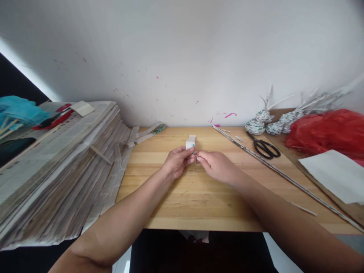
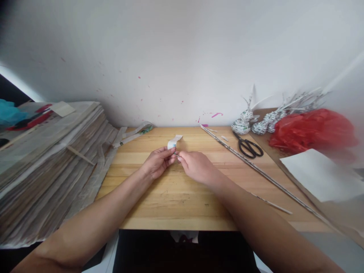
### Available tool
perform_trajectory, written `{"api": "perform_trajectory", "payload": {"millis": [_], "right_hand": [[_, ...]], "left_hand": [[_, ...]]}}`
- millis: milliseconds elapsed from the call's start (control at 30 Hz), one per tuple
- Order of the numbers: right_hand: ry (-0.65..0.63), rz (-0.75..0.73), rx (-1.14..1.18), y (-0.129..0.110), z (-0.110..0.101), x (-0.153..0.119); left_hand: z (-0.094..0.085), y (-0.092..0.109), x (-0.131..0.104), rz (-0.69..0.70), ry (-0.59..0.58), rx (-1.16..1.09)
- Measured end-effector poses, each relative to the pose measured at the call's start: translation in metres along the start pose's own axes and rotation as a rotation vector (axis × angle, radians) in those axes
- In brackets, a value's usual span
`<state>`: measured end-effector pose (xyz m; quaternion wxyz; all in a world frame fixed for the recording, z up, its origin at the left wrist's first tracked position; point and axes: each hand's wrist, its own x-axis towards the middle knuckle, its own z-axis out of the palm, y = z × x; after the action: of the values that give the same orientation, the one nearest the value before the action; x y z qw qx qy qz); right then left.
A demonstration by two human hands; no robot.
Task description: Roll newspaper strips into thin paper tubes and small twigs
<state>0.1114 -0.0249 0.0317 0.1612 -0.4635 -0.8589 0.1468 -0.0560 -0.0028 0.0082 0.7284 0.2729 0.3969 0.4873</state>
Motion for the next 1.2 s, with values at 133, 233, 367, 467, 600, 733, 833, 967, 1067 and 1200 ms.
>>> {"api": "perform_trajectory", "payload": {"millis": [133, 233, 367, 467, 600, 733, 833, 967, 1067, 1200], "right_hand": [[-0.068, 0.089, 0.259, -0.0015, -0.0021, 0.0008], [-0.27, 0.348, 0.77, -0.0006, -0.0014, 0.0039], [-0.268, 0.449, 0.937, -0.0002, 0.0023, 0.0059], [-0.036, 0.184, 0.501, -0.0027, 0.0037, 0.0031], [0.1, 0.0, 0.056, -0.0038, 0.0008, -0.0002], [-0.081, 0.141, 0.223, 0.0005, -0.0022, 0.0018], [-0.256, 0.233, 0.478, 0.0035, -0.0025, 0.0034], [0.004, 0.104, 0.165, 0.0019, -0.0022, 0.0019], [0.12, -0.006, -0.023, -0.0009, -0.0023, 0.0001], [0.096, 0.034, -0.039, -0.0019, -0.0036, 0.0006]], "left_hand": [[0.0001, 0.0002, -0.0014, -0.003, -0.014, 0.005], [0.0012, 0.0013, -0.0035, -0.003, -0.047, -0.001], [0.0021, 0.0024, -0.0037, -0.01, -0.045, -0.023], [0.0021, 0.0032, -0.0021, -0.006, -0.013, -0.031], [0.0023, 0.0032, -0.0017, 0.002, 0.002, -0.044], [0.0015, 0.0017, -0.0022, 0.01, -0.043, -0.035], [0.0005, 0.0011, -0.0015, 0.019, -0.057, -0.03], [0.0008, 0.0017, -0.0006, 0.02, -0.016, -0.04], [0.0019, 0.0024, -0.0012, 0.015, -0.023, -0.043], [0.0026, 0.0025, -0.0028, 0.007, -0.016, -0.022]]}}
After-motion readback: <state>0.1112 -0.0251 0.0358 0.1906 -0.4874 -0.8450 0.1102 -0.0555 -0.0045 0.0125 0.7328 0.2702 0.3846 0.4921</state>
